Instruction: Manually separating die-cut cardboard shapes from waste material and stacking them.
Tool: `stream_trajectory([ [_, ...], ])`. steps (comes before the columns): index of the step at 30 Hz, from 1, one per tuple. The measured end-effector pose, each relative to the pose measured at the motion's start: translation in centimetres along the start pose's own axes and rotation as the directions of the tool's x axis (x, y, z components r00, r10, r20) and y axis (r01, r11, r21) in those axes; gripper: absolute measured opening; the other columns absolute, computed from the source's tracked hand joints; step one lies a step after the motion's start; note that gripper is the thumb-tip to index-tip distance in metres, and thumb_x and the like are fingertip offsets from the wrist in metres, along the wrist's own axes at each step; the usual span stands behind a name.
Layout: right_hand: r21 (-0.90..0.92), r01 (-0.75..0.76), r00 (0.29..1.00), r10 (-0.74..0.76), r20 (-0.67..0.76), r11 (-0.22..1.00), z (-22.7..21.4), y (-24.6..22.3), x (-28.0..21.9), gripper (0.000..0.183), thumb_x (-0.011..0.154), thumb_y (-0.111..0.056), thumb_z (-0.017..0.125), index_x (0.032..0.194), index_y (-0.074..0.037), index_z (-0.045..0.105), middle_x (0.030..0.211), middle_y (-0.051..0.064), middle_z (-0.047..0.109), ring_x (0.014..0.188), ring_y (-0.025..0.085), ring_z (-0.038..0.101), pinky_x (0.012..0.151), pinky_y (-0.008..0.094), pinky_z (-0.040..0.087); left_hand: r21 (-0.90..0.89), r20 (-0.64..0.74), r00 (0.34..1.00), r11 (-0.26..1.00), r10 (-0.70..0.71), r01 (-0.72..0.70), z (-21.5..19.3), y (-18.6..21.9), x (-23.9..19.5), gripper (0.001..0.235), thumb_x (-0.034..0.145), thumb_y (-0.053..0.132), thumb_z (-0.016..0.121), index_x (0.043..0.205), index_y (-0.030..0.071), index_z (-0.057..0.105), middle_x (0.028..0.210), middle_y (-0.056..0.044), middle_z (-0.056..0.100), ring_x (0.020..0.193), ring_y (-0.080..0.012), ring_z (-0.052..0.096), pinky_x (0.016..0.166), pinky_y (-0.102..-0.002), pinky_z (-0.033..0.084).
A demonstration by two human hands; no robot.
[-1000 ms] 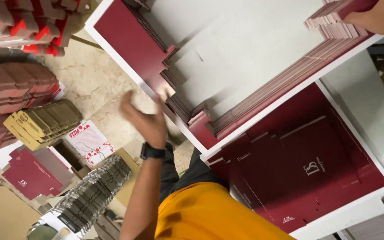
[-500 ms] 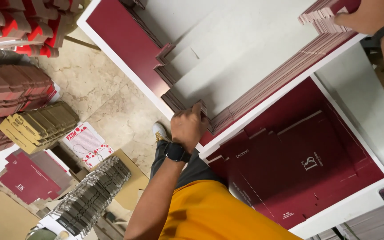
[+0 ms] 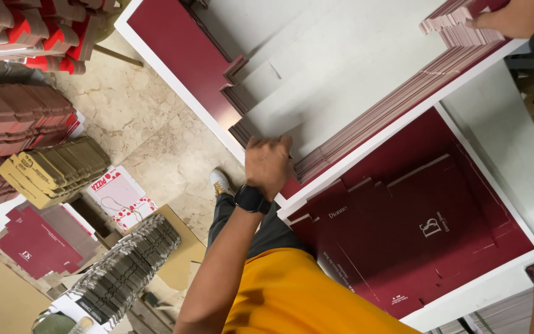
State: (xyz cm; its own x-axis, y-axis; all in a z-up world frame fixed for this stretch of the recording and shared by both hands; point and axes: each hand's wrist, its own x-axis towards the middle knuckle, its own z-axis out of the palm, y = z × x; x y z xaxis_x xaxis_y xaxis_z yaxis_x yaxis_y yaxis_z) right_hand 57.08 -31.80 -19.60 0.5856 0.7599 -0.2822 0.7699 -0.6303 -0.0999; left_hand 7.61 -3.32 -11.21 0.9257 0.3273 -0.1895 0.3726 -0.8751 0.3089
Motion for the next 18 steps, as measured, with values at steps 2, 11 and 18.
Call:
stream_trajectory([
  [2,-0.03,-0.033,0.996,0.03,-0.079,0.999,-0.7,-1.6,-0.6,0.057,0.104,-0.042,0.088,0.136,0.001,0.069,0.122,0.024,0.075,0.102,0.041,0.069,0.07,0.047,0.059,0.061,0.02,0.999,0.997,0.045,-0.046,-0.7,0.0,0.1,0.022,0.067,0.003,0.067,0.085,0.016,0.069,0.066,-0.002,0.071,0.059,-0.0232,0.067,0.082,-0.039,0.05],
  [11,0.268,-0.083,0.993,0.102,-0.059,0.96,-3.4,-4.9,-1.6,0.054,0.101,-0.013,0.089,0.143,0.01,0.063,0.122,0.031,0.068,0.103,0.048,0.064,0.075,0.054,0.057,0.064,-0.054,0.998,0.998,0.012,-0.008,0.1,-0.3,-0.9,0.025,0.071,0.023,0.079,0.092,0.015,0.067,0.079,-0.003,0.073,0.075,-0.0271,0.068,0.093,-0.044,0.043],
  [18,0.135,-0.088,0.922,0.132,-0.364,0.987,-11.8,-15.4,-9.3,0.068,0.095,-0.007,0.095,0.154,0.006,0.063,0.138,0.03,0.05,0.113,0.049,0.058,0.079,0.057,0.059,0.003,0.145,0.989,1.0,0.01,-0.01,1.0,-0.4,0.1,0.039,0.074,-0.003,0.061,0.11,0.012,0.062,0.068,-0.005,0.067,0.052,-0.0274,0.062,0.071,-0.042,0.058],
])
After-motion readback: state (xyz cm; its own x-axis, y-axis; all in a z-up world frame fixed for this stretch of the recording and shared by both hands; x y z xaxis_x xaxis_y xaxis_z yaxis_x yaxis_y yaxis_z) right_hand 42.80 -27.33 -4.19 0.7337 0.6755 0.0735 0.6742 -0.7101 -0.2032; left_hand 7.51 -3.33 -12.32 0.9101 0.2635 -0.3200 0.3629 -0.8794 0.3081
